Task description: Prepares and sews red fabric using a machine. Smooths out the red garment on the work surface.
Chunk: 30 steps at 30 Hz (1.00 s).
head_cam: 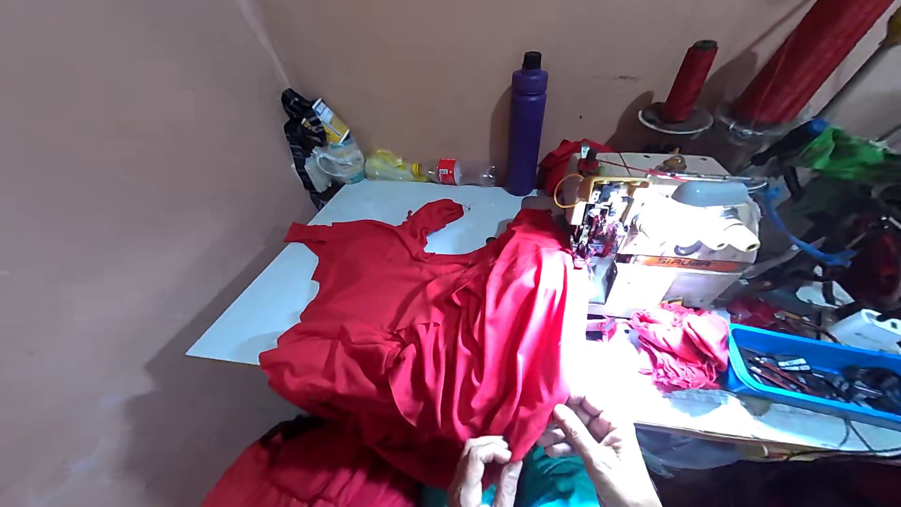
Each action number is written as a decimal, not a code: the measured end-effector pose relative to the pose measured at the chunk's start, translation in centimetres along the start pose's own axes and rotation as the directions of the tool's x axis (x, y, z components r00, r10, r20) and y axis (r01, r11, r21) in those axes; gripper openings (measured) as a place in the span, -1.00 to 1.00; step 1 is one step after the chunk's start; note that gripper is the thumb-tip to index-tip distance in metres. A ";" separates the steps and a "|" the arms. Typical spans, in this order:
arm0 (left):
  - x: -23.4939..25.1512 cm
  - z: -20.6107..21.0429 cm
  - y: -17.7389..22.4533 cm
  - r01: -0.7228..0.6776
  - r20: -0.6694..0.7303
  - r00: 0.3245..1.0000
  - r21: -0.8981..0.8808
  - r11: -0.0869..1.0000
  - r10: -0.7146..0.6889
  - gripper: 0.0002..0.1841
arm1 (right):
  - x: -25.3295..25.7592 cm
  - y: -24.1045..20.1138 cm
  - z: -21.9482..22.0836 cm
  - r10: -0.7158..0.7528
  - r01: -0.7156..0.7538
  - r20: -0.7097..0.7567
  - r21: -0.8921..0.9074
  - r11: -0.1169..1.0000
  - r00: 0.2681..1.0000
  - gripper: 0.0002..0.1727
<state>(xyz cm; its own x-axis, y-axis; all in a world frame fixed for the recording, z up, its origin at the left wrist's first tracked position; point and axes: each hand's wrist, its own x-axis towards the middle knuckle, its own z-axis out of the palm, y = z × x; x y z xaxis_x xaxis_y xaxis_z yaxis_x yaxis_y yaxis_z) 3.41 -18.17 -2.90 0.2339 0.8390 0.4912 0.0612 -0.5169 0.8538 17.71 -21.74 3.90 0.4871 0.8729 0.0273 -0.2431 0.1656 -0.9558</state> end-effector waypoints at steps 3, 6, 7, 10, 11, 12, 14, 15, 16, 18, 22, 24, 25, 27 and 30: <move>0.4 -1.4 2.2 0.123 0.004 0.992 -0.140 0.983 -0.123 -0.90 | 0.4 0.3 -0.7 -0.039 0.040 0.006 -0.175 0.984 0.999 -0.82; 3.6 -3.2 4.7 -0.044 -0.055 0.997 -0.004 0.999 0.044 -0.95 | 1.9 0.6 -1.7 -0.310 0.288 -0.011 -0.346 0.893 0.951 -0.82; 5.2 -3.7 5.6 -0.129 -0.079 0.988 0.081 0.988 0.135 -0.94 | 2.8 0.4 -2.0 -0.431 0.397 0.011 -0.406 0.823 0.903 -0.83; 10.0 -4.4 7.6 -0.352 -0.097 0.907 0.362 0.863 0.410 -0.87 | 6.0 -1.9 -2.4 -0.681 0.591 0.109 -0.605 0.533 0.725 -0.76; 11.3 -4.4 8.0 -0.403 -0.085 0.873 0.426 0.810 0.480 -0.85 | 7.0 -2.6 -2.2 -0.714 0.610 0.127 -0.634 0.475 0.689 -0.75; 12.4 -4.3 8.3 -0.447 -0.072 0.840 0.468 0.762 0.538 -0.83 | 8.0 -3.1 -2.1 -0.722 0.624 0.156 -0.643 0.444 0.674 -0.72; 14.0 -4.2 8.7 -0.507 -0.050 0.791 0.504 0.699 0.610 -0.83 | 9.9 -3.6 -1.9 -0.714 0.678 0.244 -0.606 0.417 0.657 -0.69; 14.6 -4.2 8.9 -0.528 -0.038 0.775 0.511 0.678 0.631 -0.82 | 10.7 -3.6 -1.8 -0.710 0.716 0.292 -0.562 0.414 0.640 -0.71; 15.1 -4.3 9.1 -0.546 -0.024 0.761 0.516 0.660 0.648 -0.82 | 11.4 -3.5 -1.7 -0.714 0.752 0.325 -0.504 0.424 0.621 -0.76; 16.3 -4.8 9.5 -0.580 0.002 0.736 0.519 0.628 0.677 -0.81 | 11.6 -3.6 -1.6 -0.697 0.769 0.348 -0.419 0.483 0.627 -0.75; 19.0 -5.7 10.2 -0.636 0.054 0.709 0.482 0.603 0.703 -0.81 | 10.6 -3.7 -2.4 -0.654 0.739 0.344 -0.341 0.581 0.674 -0.73; 20.1 -5.6 10.5 -0.667 0.110 0.705 0.438 0.603 0.700 -0.79 | 9.8 -3.1 -2.9 -0.666 0.730 0.308 -0.380 0.568 0.679 -0.75; 20.2 -5.3 10.9 -0.680 0.147 0.707 0.409 0.609 0.691 -0.79 | 9.4 -2.7 -3.0 -0.673 0.724 0.289 -0.398 0.563 0.681 -0.75; 20.1 -4.5 11.4 -0.693 0.208 0.714 0.345 0.633 0.668 -0.79 | 8.8 -2.0 -3.1 -0.670 0.708 0.255 -0.396 0.585 0.697 -0.78; 19.9 -3.2 11.6 -0.704 0.274 0.710 0.242 0.668 0.649 -0.82 | 9.3 -1.0 -3.5 -0.637 0.678 0.239 -0.339 0.653 0.733 -0.85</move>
<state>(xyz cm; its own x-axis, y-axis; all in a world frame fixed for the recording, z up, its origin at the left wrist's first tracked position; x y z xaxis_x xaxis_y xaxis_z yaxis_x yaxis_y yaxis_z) 5.63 -6.89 17.30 0.4712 0.2136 0.8558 0.1113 -0.9769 0.1826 25.41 -15.40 4.11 0.3117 0.6438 0.6988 0.4556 0.5441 -0.7046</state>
